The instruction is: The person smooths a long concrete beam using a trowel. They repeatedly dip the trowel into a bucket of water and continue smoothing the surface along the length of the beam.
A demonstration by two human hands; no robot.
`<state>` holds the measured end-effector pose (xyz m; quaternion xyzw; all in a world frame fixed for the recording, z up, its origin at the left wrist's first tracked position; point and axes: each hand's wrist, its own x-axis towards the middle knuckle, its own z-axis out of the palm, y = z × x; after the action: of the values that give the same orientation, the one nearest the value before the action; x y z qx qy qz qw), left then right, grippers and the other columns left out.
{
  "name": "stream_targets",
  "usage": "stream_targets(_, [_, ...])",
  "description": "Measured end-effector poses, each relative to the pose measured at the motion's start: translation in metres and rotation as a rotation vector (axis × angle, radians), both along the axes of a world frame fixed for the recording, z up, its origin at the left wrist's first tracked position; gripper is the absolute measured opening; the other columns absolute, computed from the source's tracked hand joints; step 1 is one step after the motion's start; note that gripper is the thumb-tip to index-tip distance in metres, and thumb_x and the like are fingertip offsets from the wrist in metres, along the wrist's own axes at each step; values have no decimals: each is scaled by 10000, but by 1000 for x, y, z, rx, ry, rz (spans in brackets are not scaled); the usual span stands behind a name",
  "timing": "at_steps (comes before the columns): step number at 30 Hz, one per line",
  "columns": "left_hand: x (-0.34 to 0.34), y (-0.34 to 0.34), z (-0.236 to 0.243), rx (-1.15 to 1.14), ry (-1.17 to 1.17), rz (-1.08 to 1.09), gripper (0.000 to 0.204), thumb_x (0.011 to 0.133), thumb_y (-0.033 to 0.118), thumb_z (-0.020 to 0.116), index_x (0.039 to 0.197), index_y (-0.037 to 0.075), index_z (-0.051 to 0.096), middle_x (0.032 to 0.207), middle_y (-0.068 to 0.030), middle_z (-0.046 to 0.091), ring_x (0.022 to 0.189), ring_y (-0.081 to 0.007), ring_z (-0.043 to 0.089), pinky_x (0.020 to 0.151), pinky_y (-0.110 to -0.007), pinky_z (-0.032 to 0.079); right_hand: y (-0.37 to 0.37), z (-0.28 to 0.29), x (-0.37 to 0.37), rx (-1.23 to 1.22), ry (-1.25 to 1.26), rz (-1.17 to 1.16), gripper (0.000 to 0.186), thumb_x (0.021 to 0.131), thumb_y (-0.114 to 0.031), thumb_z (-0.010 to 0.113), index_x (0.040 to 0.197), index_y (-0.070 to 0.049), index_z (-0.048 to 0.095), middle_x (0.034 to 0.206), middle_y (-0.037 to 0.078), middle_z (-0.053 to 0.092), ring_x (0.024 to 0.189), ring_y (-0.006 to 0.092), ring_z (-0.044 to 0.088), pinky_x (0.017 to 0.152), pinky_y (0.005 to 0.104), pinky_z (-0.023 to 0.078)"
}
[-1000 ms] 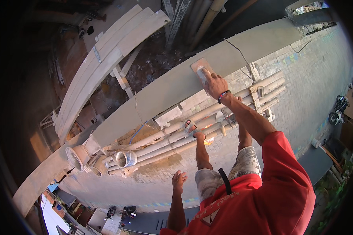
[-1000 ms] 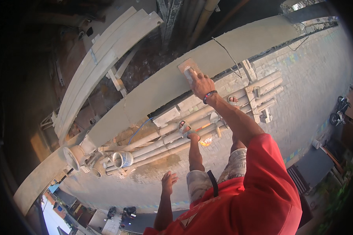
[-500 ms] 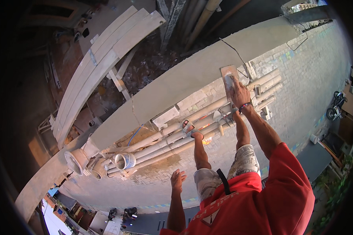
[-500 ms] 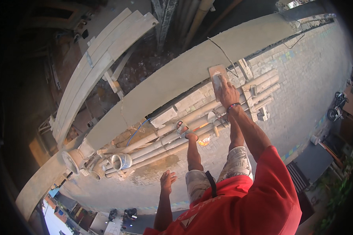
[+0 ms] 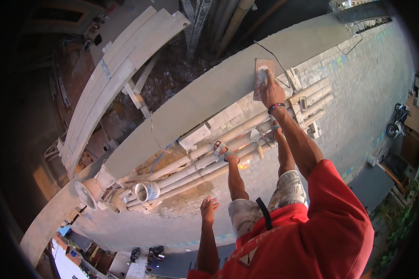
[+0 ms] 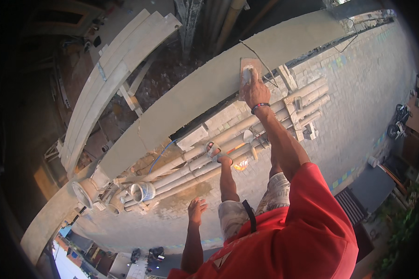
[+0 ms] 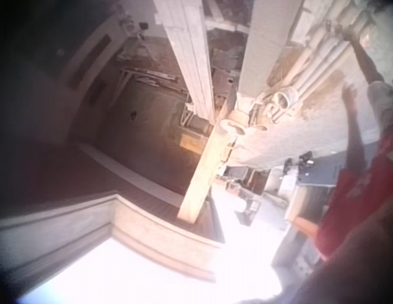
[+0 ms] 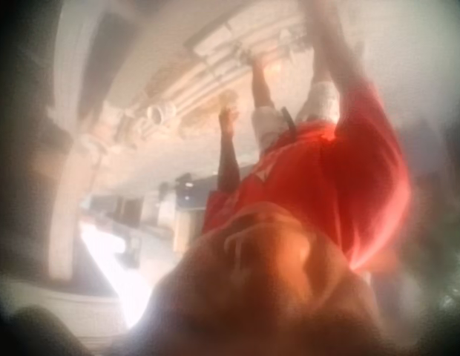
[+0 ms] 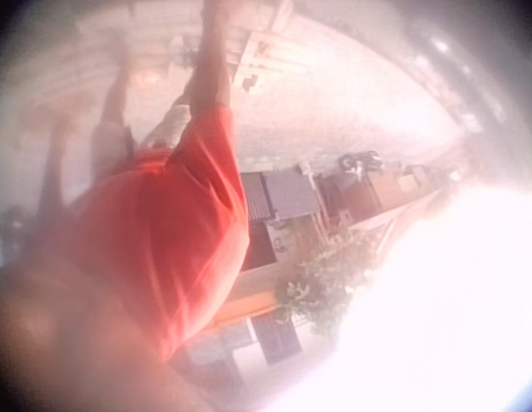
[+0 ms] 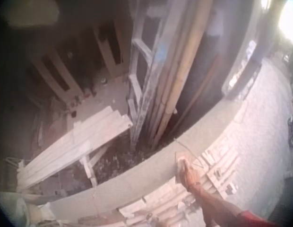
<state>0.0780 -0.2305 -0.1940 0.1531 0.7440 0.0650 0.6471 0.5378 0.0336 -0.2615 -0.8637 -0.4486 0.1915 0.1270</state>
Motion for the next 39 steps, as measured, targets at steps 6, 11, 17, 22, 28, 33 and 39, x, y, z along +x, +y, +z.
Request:
stream_targets(6, [1,-1,0,18,-38,12,495,973,250,472,1372,-21,360,1174,-212,593,950,-277,644,855,-373,501,-39,-1,16,-4,-4,-55,637,807,-191,555,1392,-91,325,909,230,637,812,409,642,720,489,512])
stream_targets(11, [0,-1,-2,20,-28,23,495,977,251,464,1376,-21,355,1183,-211,587,956,-278,641,858,-370,497,41,-5,10,15,-38,-141,608,837,-186,546,1394,-116,311,906,264,637,791,419,631,685,499,505])
stream_targets(17, [-1,-8,-8,-17,-10,16,514,973,273,475,1373,-27,353,1192,-210,582,963,-279,639,855,-368,496,-10,-4,2,-43,-12,115,635,806,-187,578,1390,-136,334,922,249,642,791,402,646,686,481,510])
stream_targets(22, [2,-1,-6,49,-25,85,488,960,259,511,1348,-18,403,1109,-183,627,893,-254,655,800,-355,516,55,-1,23,7,-88,-157,558,798,-198,582,1318,-108,401,905,225,646,801,397,645,706,470,508])
stream_targets(28, [-2,-6,-9,-10,-8,51,523,968,265,473,1379,-31,342,1196,-223,576,969,-293,639,855,-384,498,22,10,-23,23,-22,336,531,809,-198,583,1311,-154,417,961,220,642,822,402,642,720,494,511])
stream_targets(33, [-5,-10,-3,10,-24,81,528,966,273,470,1380,-28,342,1202,-223,575,976,-302,636,861,-399,496,52,4,5,63,-31,122,548,795,-179,594,1316,-167,424,971,199,648,847,391,641,730,485,506])
stream_targets(39, [-13,-23,-17,-42,-5,79,550,959,305,491,1375,-25,349,1195,-222,579,976,-297,636,857,-398,494,50,6,-9,20,-31,388,576,797,-190,592,1344,-196,410,972,207,642,846,400,635,755,474,505])
